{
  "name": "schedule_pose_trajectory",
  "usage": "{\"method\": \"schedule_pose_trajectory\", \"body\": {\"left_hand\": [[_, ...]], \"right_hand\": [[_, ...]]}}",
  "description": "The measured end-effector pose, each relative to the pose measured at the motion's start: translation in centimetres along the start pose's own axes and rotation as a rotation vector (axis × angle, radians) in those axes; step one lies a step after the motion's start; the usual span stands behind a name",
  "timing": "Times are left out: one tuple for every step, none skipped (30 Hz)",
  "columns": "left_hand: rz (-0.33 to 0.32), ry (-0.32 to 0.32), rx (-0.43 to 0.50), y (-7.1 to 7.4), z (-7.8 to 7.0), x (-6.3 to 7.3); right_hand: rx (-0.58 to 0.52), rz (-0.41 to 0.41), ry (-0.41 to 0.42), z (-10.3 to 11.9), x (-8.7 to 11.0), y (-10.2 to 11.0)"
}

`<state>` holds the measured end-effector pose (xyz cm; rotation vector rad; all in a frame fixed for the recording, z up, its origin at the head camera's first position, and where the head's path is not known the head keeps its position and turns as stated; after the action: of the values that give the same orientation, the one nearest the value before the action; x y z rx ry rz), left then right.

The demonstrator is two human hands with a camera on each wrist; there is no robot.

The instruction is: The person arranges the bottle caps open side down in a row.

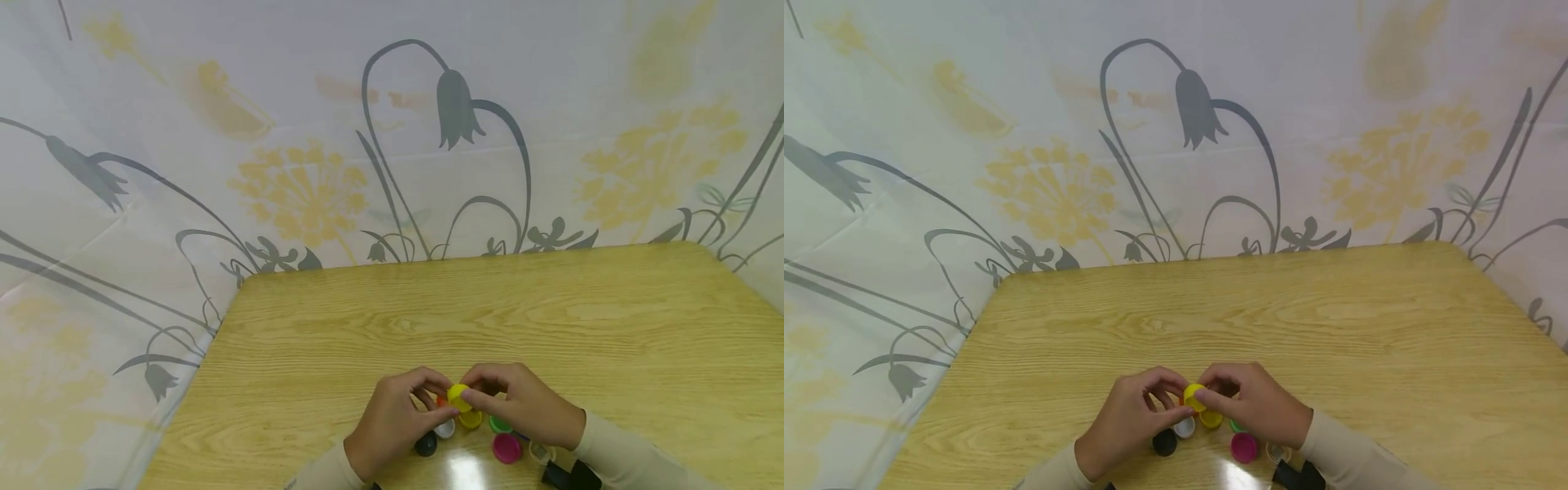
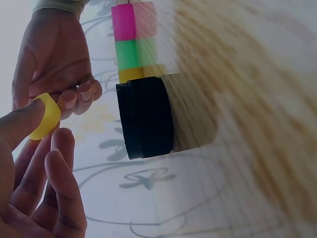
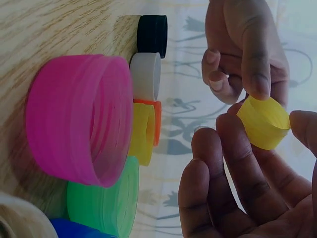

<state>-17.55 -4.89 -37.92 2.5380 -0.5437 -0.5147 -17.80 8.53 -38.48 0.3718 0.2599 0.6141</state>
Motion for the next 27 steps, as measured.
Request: {"method": "schedule_pose_trajectory", "body": {"left_hand": [[0.001,-0.002,-0.004,-0.01,-0.01,-0.01],[0.003,-0.004,-0.005,-0.03,-0.03,-0.01],[0.005,-0.007,-0.006,-0.06,-0.05,-0.02],[0.008,-0.012,-0.009,-0.08,-0.09,-0.03],[0.010,-0.018,-0.011,-0.11,-0.13,-0.03],[0.013,-0.021,-0.012,-0.13,-0.14,-0.03],[0.016,-0.022,-0.012,-0.15,-0.14,-0.02],[0.020,-0.019,-0.011,-0.18,-0.11,-0.01],[0.023,-0.016,-0.010,-0.20,-0.08,0.02],[0.025,-0.010,-0.008,-0.21,-0.05,0.04],[0.027,-0.004,-0.005,-0.23,0.00,0.07],[0.029,0.003,-0.002,-0.23,0.06,0.08],[0.030,0.008,0.000,-0.26,0.08,0.10],[0.031,0.012,0.003,-0.27,0.09,0.11],[0.032,0.011,0.006,-0.27,0.06,0.10],[0.032,0.009,0.007,-0.26,0.05,0.08],[0.033,0.008,0.010,-0.25,0.04,0.04],[0.033,0.005,0.012,-0.25,0.03,0.01],[0.036,0.003,0.016,-0.26,0.01,-0.01],[0.037,0.000,0.020,-0.26,0.00,-0.02],[0.039,-0.001,0.023,-0.27,0.00,-0.02],[0.040,0.000,0.027,-0.28,0.01,-0.01],[0.041,0.000,0.030,-0.29,0.01,0.01],[0.043,0.001,0.034,-0.30,0.02,0.03],[0.044,0.003,0.037,-0.31,0.02,0.06],[0.045,0.006,0.039,-0.31,0.04,0.07],[0.046,0.009,0.039,-0.31,0.04,0.09]], "right_hand": [[-0.002,0.002,-0.003,-0.06,0.01,-0.03],[-0.002,0.003,-0.006,-0.13,0.01,-0.06],[-0.003,0.004,-0.011,-0.21,0.01,-0.10],[-0.004,0.005,-0.013,-0.26,0.01,-0.13],[-0.003,0.005,-0.013,-0.27,0.01,-0.16],[-0.003,0.005,-0.010,-0.26,0.02,-0.19],[-0.003,0.005,-0.008,-0.25,0.03,-0.21],[-0.001,0.003,-0.006,-0.22,0.03,-0.22],[0.000,0.002,-0.003,-0.19,0.04,-0.23],[0.001,0.001,0.001,-0.14,0.06,-0.23],[0.004,0.000,0.003,-0.11,0.07,-0.23],[0.006,0.000,0.004,-0.09,0.08,-0.22],[0.008,-0.001,0.003,-0.08,0.12,-0.21],[0.010,-0.001,0.003,-0.06,0.15,-0.19],[0.014,-0.003,0.004,-0.02,0.16,-0.17],[0.018,-0.004,0.006,0.01,0.17,-0.15],[0.023,-0.007,0.008,0.05,0.16,-0.12],[0.028,-0.009,0.011,0.09,0.15,-0.09],[0.033,-0.012,0.014,0.13,0.14,-0.07],[0.039,-0.015,0.018,0.16,0.12,-0.05],[0.045,-0.019,0.023,0.19,0.11,-0.02],[0.052,-0.023,0.026,0.21,0.10,0.00],[0.057,-0.028,0.030,0.23,0.09,0.02],[0.063,-0.031,0.036,0.25,0.09,0.03],[0.068,-0.034,0.040,0.28,0.09,0.05],[0.071,-0.037,0.046,0.31,0.10,0.06],[0.075,-0.039,0.053,0.36,0.11,0.08]]}}
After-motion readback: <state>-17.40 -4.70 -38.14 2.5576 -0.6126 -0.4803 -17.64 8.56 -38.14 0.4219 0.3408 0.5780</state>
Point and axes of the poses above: each hand's wrist, its own x-axis away from the middle knuckle, its own y-axis out of the back of the hand, z = x × y, the point moved 9 cm from there along -x, towards the middle knuckle, and after that the axes turned 1 degree about y, right-handed, at the moved point
